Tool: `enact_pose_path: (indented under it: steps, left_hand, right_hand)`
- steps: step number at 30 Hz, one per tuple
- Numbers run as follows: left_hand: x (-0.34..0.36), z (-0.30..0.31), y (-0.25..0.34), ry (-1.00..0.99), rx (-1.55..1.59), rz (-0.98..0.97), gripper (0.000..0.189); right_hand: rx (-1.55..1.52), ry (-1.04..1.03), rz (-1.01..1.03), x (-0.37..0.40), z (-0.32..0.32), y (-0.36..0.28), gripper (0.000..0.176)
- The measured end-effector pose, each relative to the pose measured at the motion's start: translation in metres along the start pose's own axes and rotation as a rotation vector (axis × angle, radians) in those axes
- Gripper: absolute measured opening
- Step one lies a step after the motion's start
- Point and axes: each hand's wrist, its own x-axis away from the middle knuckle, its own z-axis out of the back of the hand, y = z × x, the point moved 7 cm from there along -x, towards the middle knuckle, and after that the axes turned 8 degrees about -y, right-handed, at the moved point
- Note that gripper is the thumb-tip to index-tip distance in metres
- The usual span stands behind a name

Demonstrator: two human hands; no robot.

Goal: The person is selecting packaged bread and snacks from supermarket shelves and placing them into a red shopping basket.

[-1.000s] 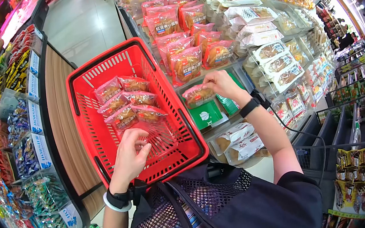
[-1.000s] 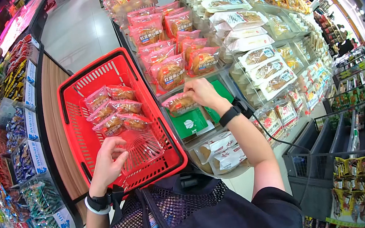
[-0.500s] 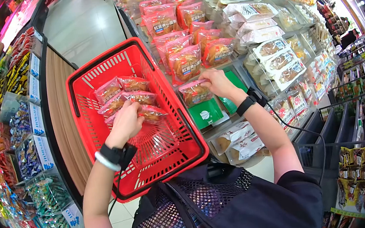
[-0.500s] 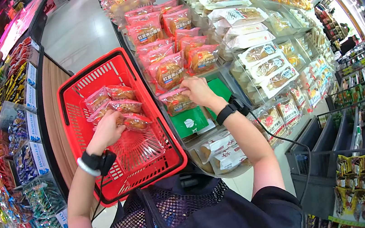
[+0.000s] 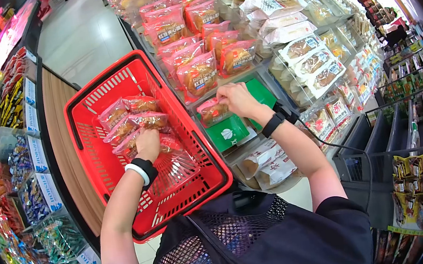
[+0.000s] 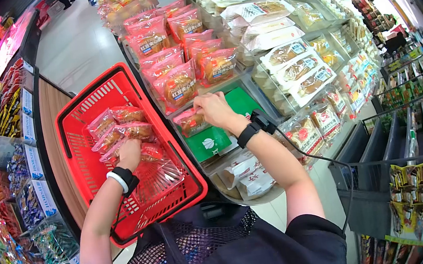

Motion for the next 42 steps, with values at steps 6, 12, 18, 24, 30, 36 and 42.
enact_pose_path:
  steps: [6, 12, 18, 24, 30, 36, 42]
  left_hand:
    - [0.019, 0.012, -0.004, 0.133, 0.066, 0.036, 0.012]
    - [0.057, 0.060, 0.012, 0.379, 0.084, -0.124, 0.019]
    - [0.102, 0.117, 0.013, 0.436, 0.212, -0.173, 0.012]
    - [0.166, 0.200, 0.022, 0.650, 0.452, -0.272, 0.007]
    - [0.182, 0.227, 0.081, 0.728, 0.295, -0.397, 0.015]
    - [0.180, 0.220, 0.101, 0.658, 0.254, -0.443, 0.013]
    - [0.149, 0.206, 0.038, 0.665, 0.478, -0.262, 0.019]
  right_hand:
    - [0.109, -0.045, -0.103, 0.011, 0.057, 0.022, 0.004]
    - [0.242, -0.034, -0.243, 0.013, 0.066, 0.087, 0.006]
    - [0.346, 0.180, -0.202, 0.016, 0.064, 0.090, 0.016]
    - [0.011, 0.444, 0.223, 0.038, 0.117, -0.084, 0.024]
    - [0.285, 0.391, 0.442, 0.060, 0.110, -0.195, 0.035]
    - [0.185, 0.198, 0.309, 0.064, 0.105, -0.170, 0.010]
    - [0.304, 0.095, 0.081, 0.066, 0.138, -0.096, 0.006]
